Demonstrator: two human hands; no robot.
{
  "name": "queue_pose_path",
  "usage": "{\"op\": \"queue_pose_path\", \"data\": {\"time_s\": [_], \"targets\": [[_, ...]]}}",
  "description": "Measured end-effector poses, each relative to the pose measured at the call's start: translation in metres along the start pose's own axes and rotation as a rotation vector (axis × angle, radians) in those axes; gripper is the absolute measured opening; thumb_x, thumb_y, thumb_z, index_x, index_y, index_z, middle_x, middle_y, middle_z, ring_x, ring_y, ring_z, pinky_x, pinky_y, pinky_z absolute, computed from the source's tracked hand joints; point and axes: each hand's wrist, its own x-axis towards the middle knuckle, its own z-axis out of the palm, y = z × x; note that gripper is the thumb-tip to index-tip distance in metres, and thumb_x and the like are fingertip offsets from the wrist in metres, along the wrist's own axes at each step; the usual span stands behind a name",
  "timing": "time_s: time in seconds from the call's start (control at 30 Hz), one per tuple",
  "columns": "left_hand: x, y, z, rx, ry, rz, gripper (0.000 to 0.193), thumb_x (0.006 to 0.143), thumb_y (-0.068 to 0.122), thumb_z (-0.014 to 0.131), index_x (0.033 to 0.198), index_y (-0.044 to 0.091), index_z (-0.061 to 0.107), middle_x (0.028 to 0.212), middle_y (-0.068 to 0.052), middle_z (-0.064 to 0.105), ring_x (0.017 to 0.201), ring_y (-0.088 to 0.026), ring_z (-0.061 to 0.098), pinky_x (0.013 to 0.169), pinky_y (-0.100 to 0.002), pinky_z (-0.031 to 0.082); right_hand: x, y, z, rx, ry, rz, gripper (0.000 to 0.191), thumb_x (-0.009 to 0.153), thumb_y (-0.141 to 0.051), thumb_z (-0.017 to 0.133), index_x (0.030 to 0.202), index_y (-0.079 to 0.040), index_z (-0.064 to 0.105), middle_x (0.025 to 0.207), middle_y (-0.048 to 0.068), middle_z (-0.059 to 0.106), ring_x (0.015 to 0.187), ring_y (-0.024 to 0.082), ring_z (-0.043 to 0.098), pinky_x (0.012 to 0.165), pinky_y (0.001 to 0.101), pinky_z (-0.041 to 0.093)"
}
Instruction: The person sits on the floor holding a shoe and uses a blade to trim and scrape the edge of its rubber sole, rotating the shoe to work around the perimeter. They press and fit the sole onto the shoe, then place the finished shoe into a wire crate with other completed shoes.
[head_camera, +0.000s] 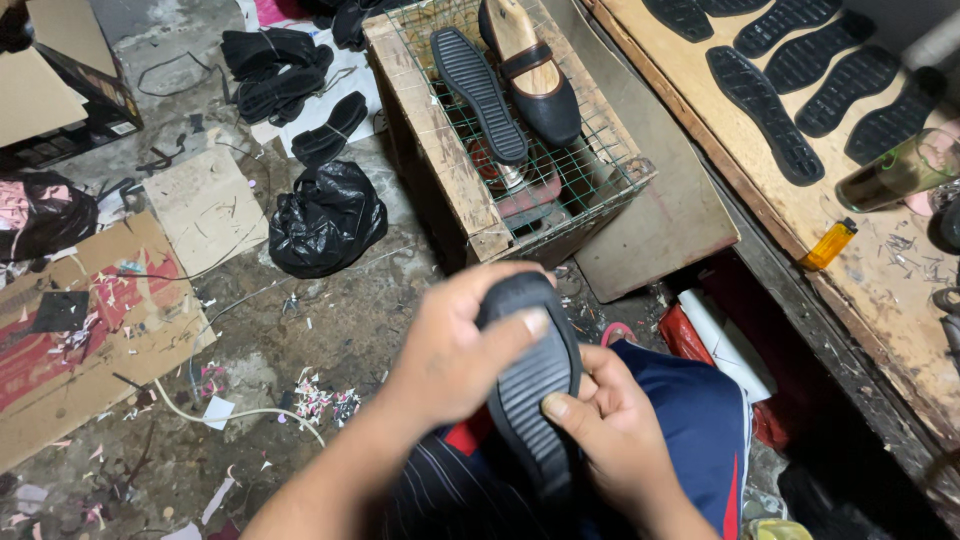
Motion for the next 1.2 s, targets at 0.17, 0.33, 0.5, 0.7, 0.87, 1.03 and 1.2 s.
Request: {"op": "queue_pose_path", "data": {"time_s": [0.17, 0.33, 0.5, 0.7, 0.87, 1.03, 1.2], "targets": [[0.049, -0.034, -0.024, -0.272, 0.287, -0.147, 0.024, 0.091, 0.013, 0.067, 0.108, -0.004, 0.070, 0.087, -0.006, 0.070, 0.074, -0.014, 0.065, 0.068, -0.030, 0.055, 0.012, -0.037, -0.003, -0.614, -0.120, 0.088, 0.087, 0.068, -0.006, 0.086, 0.146, -0.005, 0.045, 0.107, 0.009, 0.071, 0.095, 0.011, 0.067, 0.086, 0.0249, 0.053], [0.072, -0.070, -0.055, -0.632, 0.370, -0.320, 0.015, 0.093, 0.013, 0.066, 0.095, -0.002, 0.065, 0.084, -0.013, 0.070, 0.069, -0.023, 0.071, 0.064, -0.037, 0.061, 0.024, -0.036, -0.011, -0.755, -0.027, 0.299, 0.099, 0.065, -0.005, 0.091, 0.153, -0.009, 0.047, 0.114, 0.014, 0.068, 0.081, 0.026, 0.066, 0.073, 0.0412, 0.056], [0.075, -0.086, -0.070, -0.666, 0.450, -0.362, 0.018, 0.093, 0.015, 0.066, 0.099, -0.002, 0.065, 0.087, -0.011, 0.070, 0.072, -0.022, 0.071, 0.065, -0.038, 0.061, 0.032, -0.018, -0.015, -0.784, -0.031, 0.053, 0.078, 0.066, -0.012, 0.083, 0.138, -0.004, 0.055, 0.119, 0.006, 0.067, 0.106, 0.014, 0.064, 0.094, 0.0282, 0.050], [0.072, -0.094, -0.078, -0.673, 0.461, -0.351, 0.022, 0.093, 0.017, 0.067, 0.101, -0.004, 0.066, 0.088, -0.011, 0.070, 0.073, -0.022, 0.071, 0.066, -0.037, 0.061, 0.037, -0.003, -0.019, -0.674, -0.048, 0.082, 0.074, 0.069, -0.012, 0.081, 0.138, -0.003, 0.056, 0.119, 0.005, 0.066, 0.108, 0.014, 0.063, 0.096, 0.0285, 0.049], [0.068, -0.096, -0.079, -0.690, 0.479, -0.344, 0.022, 0.094, 0.017, 0.067, 0.101, -0.004, 0.065, 0.089, -0.012, 0.071, 0.075, -0.022, 0.071, 0.068, -0.038, 0.061, 0.038, 0.007, -0.019, -0.669, -0.070, 0.055, 0.074, 0.071, -0.014, 0.083, 0.139, -0.003, 0.055, 0.120, 0.004, 0.066, 0.110, 0.013, 0.062, 0.098, 0.0283, 0.048], [0.057, -0.093, -0.075, -0.625, 0.470, -0.317, 0.020, 0.093, 0.013, 0.067, 0.105, -0.001, 0.063, 0.093, -0.011, 0.070, 0.078, -0.022, 0.071, 0.071, -0.038, 0.062, 0.040, 0.008, -0.016, -0.719, -0.085, 0.004, 0.075, 0.071, -0.015, 0.083, 0.139, -0.003, 0.054, 0.121, 0.005, 0.064, 0.111, 0.014, 0.061, 0.098, 0.0290, 0.049], [0.037, -0.094, -0.065, -0.493, 0.423, -0.285, 0.023, 0.091, 0.010, 0.068, 0.113, 0.001, 0.064, 0.101, -0.009, 0.071, 0.089, -0.019, 0.071, 0.082, -0.036, 0.059, 0.037, 0.004, -0.007, -0.978, -0.071, -0.094, 0.076, 0.069, -0.017, 0.086, 0.137, -0.003, 0.055, 0.115, 0.008, 0.064, 0.109, 0.019, 0.064, 0.096, 0.0300, 0.049]]}}
